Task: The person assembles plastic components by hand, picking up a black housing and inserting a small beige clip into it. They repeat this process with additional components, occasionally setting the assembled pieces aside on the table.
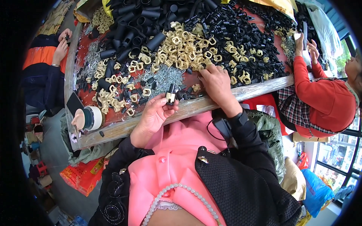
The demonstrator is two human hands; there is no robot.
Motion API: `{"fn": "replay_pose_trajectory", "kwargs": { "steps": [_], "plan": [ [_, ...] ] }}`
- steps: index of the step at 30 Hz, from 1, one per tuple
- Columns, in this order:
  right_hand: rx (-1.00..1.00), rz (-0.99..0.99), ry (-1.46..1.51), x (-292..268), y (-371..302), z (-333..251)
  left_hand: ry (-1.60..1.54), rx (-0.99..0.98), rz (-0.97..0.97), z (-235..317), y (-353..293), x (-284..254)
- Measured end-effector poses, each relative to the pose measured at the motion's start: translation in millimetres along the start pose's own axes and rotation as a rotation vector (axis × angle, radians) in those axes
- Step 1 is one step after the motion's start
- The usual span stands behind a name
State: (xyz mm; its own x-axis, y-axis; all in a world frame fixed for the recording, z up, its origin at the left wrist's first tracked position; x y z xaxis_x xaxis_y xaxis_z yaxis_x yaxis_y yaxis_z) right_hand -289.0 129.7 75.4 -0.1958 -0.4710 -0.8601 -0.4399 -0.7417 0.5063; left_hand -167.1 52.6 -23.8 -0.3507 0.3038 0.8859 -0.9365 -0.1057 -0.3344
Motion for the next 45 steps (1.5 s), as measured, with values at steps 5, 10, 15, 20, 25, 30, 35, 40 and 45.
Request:
{"fn": "replay_pose_trajectory", "kwargs": {
  "steps": [5,10,15,20,25,30,35,40,45],
  "plan": [
    [0.073,-0.278,-0.021,38.9,-9.6,19.3,-0.005,0.022,0.003,4.0,6.0,2.5],
    [0.078,-0.238,0.009,38.4,-8.3,19.3,-0.001,0.062,0.019,9.8,5.1,-0.3],
    [0.026,-0.308,0.063,46.4,-18.1,16.6,-0.106,0.035,0.067,-6.5,8.6,-14.2],
    [0.024,-0.391,0.159,29.4,-17.9,6.3,-0.088,0.020,0.054,-12.2,12.2,-11.8],
    [-0.028,-0.329,0.173,19.6,-10.3,-4.9,-0.077,0.083,0.038,-6.5,3.8,-6.4],
    [0.015,-0.292,0.086,23.1,-10.0,2.0,-0.059,0.076,0.021,3.6,2.2,6.1],
    [0.027,-0.134,0.070,-4.8,-6.7,0.5,-0.030,0.088,-0.002,-1.7,1.2,5.4],
    [0.453,-0.258,0.914,21.5,-9.0,2.0,-0.030,0.124,0.038,6.5,0.4,11.1],
    [0.411,-0.245,1.055,20.7,-11.3,-28.8,-0.036,0.119,-0.034,11.3,2.0,30.7]
  ]
}}
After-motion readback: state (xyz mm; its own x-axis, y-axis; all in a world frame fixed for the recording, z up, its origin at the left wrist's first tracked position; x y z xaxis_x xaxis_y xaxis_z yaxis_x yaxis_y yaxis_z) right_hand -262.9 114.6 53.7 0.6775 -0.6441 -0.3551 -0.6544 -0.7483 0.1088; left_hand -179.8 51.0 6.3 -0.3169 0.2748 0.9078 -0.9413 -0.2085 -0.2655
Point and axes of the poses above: each hand's wrist, its own y-axis towards the middle knuckle, its own x-axis out of the palm, z = x × y, the point moved 10 cm from there along y, towards the middle knuckle, and after that the axes turned 14 degrees about -y, right-handed, at the moved point
